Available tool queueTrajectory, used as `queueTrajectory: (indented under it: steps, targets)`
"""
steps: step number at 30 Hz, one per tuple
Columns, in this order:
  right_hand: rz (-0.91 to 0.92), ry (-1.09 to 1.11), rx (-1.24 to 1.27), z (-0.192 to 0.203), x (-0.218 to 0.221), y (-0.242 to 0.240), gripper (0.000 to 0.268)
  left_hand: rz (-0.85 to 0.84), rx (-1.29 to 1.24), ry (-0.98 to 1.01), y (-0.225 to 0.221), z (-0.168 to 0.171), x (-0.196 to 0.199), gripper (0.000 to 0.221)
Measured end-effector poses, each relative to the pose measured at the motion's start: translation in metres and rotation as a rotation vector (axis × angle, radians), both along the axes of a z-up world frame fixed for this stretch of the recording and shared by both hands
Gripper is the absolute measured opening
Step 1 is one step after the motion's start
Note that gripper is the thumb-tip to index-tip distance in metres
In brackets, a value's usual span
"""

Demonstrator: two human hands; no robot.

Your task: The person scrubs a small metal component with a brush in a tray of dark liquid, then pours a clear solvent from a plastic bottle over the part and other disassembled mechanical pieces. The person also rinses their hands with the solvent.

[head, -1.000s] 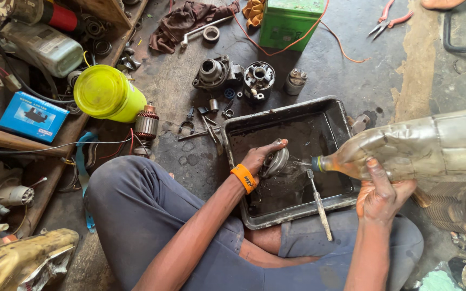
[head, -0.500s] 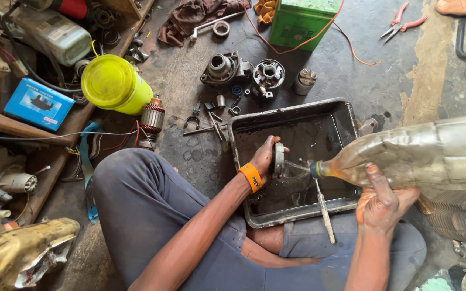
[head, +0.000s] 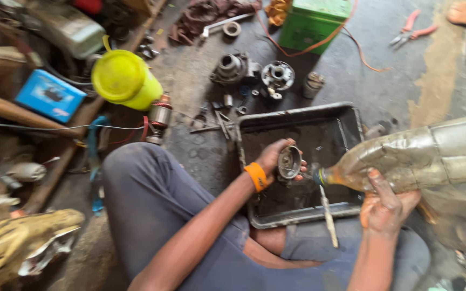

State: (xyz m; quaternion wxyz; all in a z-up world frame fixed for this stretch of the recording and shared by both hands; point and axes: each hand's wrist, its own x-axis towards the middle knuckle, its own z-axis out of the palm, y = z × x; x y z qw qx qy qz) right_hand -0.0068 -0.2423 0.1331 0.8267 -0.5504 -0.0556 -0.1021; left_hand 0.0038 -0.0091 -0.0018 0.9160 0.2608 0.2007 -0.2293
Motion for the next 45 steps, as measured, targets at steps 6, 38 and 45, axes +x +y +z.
queueTrajectory:
  steps: [6,38,45]
  targets:
    - [0.13,0.32,0.209,-0.026,0.016,-0.002,0.061,-0.045,1.555,-0.492,-0.016,0.064,-0.022,0.052]
    - [0.255,0.468,0.651,-0.097,0.049,-0.065,0.041,-0.049,1.846,-1.077,-0.005,0.131,-0.067,0.059]
    - [0.252,0.469,0.679,-0.093,0.051,-0.067,0.042,0.029,1.898,-1.321,-0.01,0.131,-0.088,0.057]
